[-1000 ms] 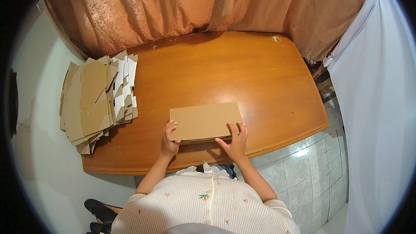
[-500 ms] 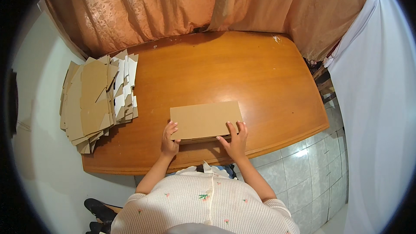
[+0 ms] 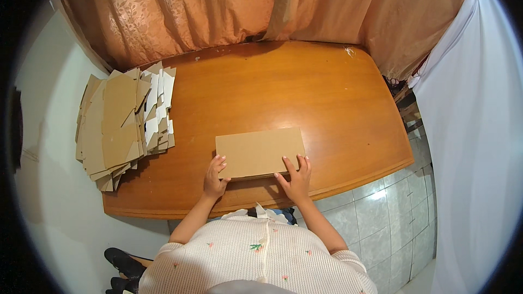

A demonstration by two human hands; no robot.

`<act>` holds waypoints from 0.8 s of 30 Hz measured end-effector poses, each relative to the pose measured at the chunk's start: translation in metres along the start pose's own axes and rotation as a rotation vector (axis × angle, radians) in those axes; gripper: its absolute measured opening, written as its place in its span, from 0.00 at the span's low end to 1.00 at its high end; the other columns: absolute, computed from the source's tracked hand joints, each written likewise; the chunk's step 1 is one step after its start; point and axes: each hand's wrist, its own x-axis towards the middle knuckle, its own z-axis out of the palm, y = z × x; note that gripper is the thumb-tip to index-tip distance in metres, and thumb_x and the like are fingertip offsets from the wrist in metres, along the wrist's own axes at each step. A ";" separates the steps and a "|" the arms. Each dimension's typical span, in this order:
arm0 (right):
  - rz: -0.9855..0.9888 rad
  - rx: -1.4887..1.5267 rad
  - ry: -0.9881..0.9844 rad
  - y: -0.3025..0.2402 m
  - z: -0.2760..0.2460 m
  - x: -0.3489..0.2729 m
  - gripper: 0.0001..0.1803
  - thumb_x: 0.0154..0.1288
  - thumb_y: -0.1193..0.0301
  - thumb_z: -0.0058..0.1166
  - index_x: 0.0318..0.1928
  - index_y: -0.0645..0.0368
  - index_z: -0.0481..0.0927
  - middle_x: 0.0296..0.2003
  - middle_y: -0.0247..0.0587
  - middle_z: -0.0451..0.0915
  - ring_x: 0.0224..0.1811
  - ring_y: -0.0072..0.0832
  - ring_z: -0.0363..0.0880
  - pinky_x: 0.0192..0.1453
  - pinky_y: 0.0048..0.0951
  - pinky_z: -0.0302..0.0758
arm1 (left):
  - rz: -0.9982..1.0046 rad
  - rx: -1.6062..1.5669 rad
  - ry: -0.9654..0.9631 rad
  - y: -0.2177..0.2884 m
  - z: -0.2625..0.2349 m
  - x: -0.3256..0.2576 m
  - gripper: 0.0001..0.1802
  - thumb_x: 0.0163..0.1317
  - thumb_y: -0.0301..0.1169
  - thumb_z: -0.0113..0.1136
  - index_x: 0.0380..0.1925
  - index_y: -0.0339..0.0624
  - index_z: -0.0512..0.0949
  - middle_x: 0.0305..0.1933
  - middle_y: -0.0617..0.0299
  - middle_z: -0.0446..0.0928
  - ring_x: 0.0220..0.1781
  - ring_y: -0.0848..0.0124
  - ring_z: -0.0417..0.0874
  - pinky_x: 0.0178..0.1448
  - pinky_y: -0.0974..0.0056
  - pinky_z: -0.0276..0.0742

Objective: The person assembles flat cardboard pieces into small rectangular boxes on a wooden table. They fold the sides and tuck the flaps to form the box structure, then place the completed boxes onto a wall shelf. The process is repeated for multiple units.

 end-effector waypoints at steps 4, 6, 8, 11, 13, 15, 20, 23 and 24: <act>0.011 -0.001 -0.011 0.000 0.000 -0.001 0.30 0.53 0.56 0.63 0.57 0.44 0.74 0.61 0.57 0.59 0.66 0.57 0.50 0.68 0.52 0.53 | -0.001 0.012 -0.017 0.000 -0.001 -0.001 0.28 0.61 0.56 0.51 0.45 0.42 0.68 0.58 0.52 0.72 0.63 0.49 0.68 0.64 0.48 0.64; -0.003 0.005 0.001 0.001 0.002 -0.001 0.29 0.54 0.55 0.62 0.58 0.43 0.74 0.61 0.55 0.59 0.66 0.58 0.49 0.67 0.56 0.50 | -0.001 0.013 -0.019 0.000 -0.001 -0.002 0.27 0.61 0.55 0.51 0.46 0.42 0.68 0.59 0.52 0.72 0.64 0.49 0.67 0.64 0.48 0.64; 0.006 -0.030 -0.014 0.000 0.003 -0.002 0.28 0.55 0.54 0.60 0.58 0.42 0.74 0.63 0.52 0.60 0.67 0.57 0.48 0.67 0.61 0.47 | -0.001 0.018 -0.025 -0.002 -0.001 -0.004 0.27 0.61 0.54 0.52 0.46 0.42 0.68 0.59 0.52 0.71 0.64 0.49 0.67 0.64 0.48 0.64; 0.027 -0.162 -0.060 -0.006 0.003 -0.005 0.26 0.58 0.53 0.57 0.58 0.40 0.75 0.65 0.43 0.61 0.68 0.54 0.48 0.66 0.67 0.40 | -0.001 0.039 -0.052 -0.003 -0.003 -0.006 0.26 0.61 0.52 0.54 0.47 0.42 0.68 0.60 0.52 0.71 0.64 0.49 0.67 0.64 0.48 0.64; -0.001 -0.275 -0.064 -0.005 0.007 -0.010 0.24 0.60 0.54 0.54 0.58 0.39 0.75 0.65 0.36 0.63 0.69 0.52 0.50 0.65 0.70 0.36 | -0.003 0.051 -0.069 -0.002 -0.004 -0.006 0.26 0.60 0.51 0.56 0.48 0.42 0.69 0.60 0.52 0.70 0.65 0.49 0.66 0.64 0.49 0.63; -0.058 -0.294 -0.041 -0.004 0.012 -0.012 0.23 0.62 0.54 0.52 0.58 0.39 0.75 0.63 0.34 0.66 0.68 0.46 0.55 0.65 0.70 0.34 | -0.008 0.058 -0.079 0.001 -0.006 -0.005 0.26 0.59 0.50 0.58 0.48 0.43 0.70 0.60 0.53 0.70 0.65 0.50 0.66 0.65 0.48 0.63; -0.132 -0.155 -0.081 -0.004 0.006 -0.004 0.23 0.63 0.55 0.51 0.58 0.43 0.74 0.61 0.34 0.70 0.64 0.37 0.65 0.65 0.70 0.38 | 0.005 0.129 -0.110 0.007 -0.010 -0.003 0.24 0.55 0.48 0.62 0.48 0.49 0.76 0.60 0.53 0.70 0.65 0.52 0.66 0.64 0.47 0.63; -0.106 -0.228 -0.150 -0.016 -0.004 0.012 0.24 0.64 0.54 0.49 0.60 0.44 0.72 0.62 0.36 0.68 0.65 0.36 0.64 0.64 0.70 0.41 | 0.004 0.169 -0.129 0.006 -0.009 -0.006 0.22 0.53 0.47 0.63 0.47 0.53 0.79 0.59 0.54 0.70 0.64 0.51 0.66 0.64 0.47 0.63; -0.075 -0.263 -0.180 -0.023 -0.009 0.020 0.25 0.64 0.54 0.48 0.61 0.44 0.70 0.63 0.37 0.68 0.65 0.37 0.64 0.64 0.70 0.42 | 0.007 0.176 -0.133 0.006 -0.009 -0.006 0.22 0.53 0.46 0.64 0.47 0.54 0.79 0.59 0.54 0.70 0.64 0.51 0.66 0.64 0.47 0.63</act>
